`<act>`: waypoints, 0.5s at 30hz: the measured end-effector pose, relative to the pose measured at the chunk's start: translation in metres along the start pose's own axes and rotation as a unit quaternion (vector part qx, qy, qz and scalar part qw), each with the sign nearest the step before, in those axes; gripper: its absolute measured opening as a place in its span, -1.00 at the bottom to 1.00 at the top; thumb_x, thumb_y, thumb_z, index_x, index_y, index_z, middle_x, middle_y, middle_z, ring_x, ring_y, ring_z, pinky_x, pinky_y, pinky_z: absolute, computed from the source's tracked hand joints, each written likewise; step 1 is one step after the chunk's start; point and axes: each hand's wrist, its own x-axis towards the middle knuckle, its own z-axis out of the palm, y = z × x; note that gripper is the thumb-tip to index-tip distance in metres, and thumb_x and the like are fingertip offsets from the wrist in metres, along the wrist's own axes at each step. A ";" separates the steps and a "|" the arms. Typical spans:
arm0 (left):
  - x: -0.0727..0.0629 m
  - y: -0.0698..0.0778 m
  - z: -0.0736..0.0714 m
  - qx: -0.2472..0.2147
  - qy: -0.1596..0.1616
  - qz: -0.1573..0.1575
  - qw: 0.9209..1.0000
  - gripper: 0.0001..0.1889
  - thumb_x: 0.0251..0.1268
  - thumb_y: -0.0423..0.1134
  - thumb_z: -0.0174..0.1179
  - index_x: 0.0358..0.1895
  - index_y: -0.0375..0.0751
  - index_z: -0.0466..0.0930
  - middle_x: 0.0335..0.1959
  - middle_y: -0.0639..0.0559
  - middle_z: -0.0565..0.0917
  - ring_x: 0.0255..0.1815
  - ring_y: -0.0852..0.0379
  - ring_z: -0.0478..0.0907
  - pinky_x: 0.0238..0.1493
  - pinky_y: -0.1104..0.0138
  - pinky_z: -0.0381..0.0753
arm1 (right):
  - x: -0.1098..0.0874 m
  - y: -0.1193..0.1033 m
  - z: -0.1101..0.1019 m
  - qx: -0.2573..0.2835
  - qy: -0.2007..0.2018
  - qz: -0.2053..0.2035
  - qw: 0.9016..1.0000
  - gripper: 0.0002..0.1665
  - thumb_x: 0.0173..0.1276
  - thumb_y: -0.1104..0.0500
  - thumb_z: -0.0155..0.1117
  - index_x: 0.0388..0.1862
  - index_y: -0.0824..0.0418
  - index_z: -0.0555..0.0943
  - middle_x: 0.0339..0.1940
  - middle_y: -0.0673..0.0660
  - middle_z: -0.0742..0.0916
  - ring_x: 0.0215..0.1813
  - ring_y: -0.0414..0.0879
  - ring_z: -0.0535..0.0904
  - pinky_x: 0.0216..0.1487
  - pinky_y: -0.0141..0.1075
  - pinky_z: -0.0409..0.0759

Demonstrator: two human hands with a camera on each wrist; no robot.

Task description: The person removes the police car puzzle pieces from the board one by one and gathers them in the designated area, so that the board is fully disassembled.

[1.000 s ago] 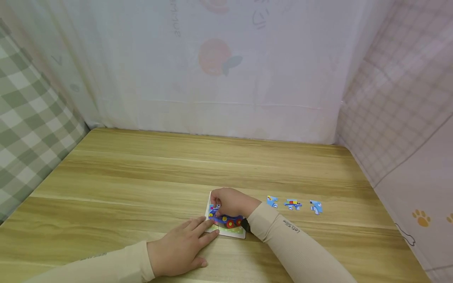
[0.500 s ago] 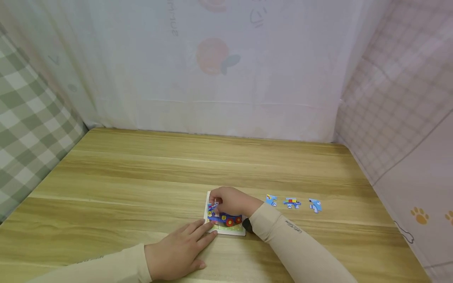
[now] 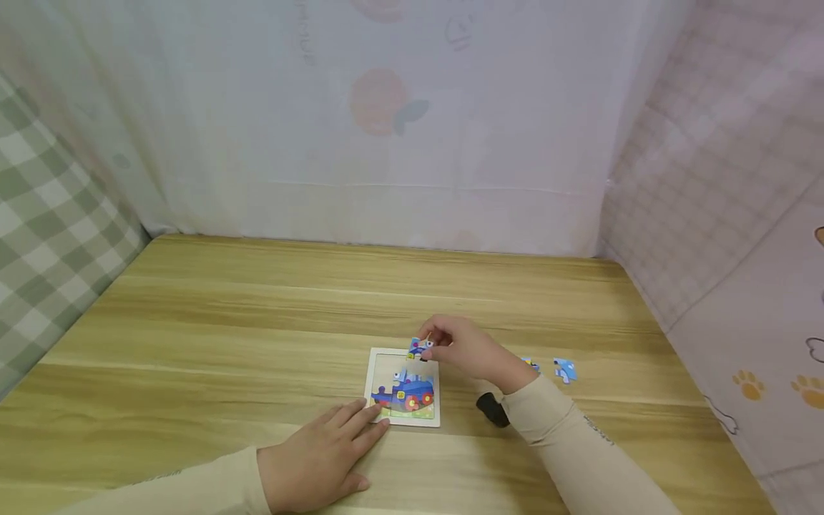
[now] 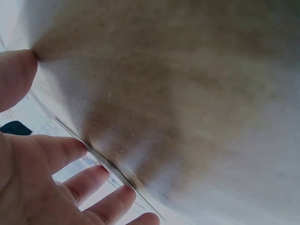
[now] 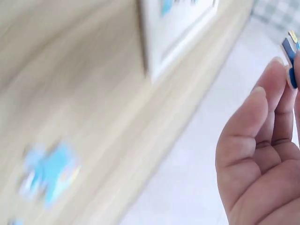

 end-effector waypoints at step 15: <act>0.000 0.004 0.002 -0.038 -0.009 -0.011 0.999 -0.23 0.21 0.31 0.13 0.41 0.00 0.31 0.40 -0.06 0.33 0.41 -0.13 0.25 0.26 0.03 0.37 | -0.084 0.066 -0.088 -0.023 0.108 0.103 0.989 -0.61 0.45 0.14 0.15 0.14 0.36 0.51 -0.14 0.11 0.66 -0.17 -0.25 0.55 -0.14 -0.26 0.59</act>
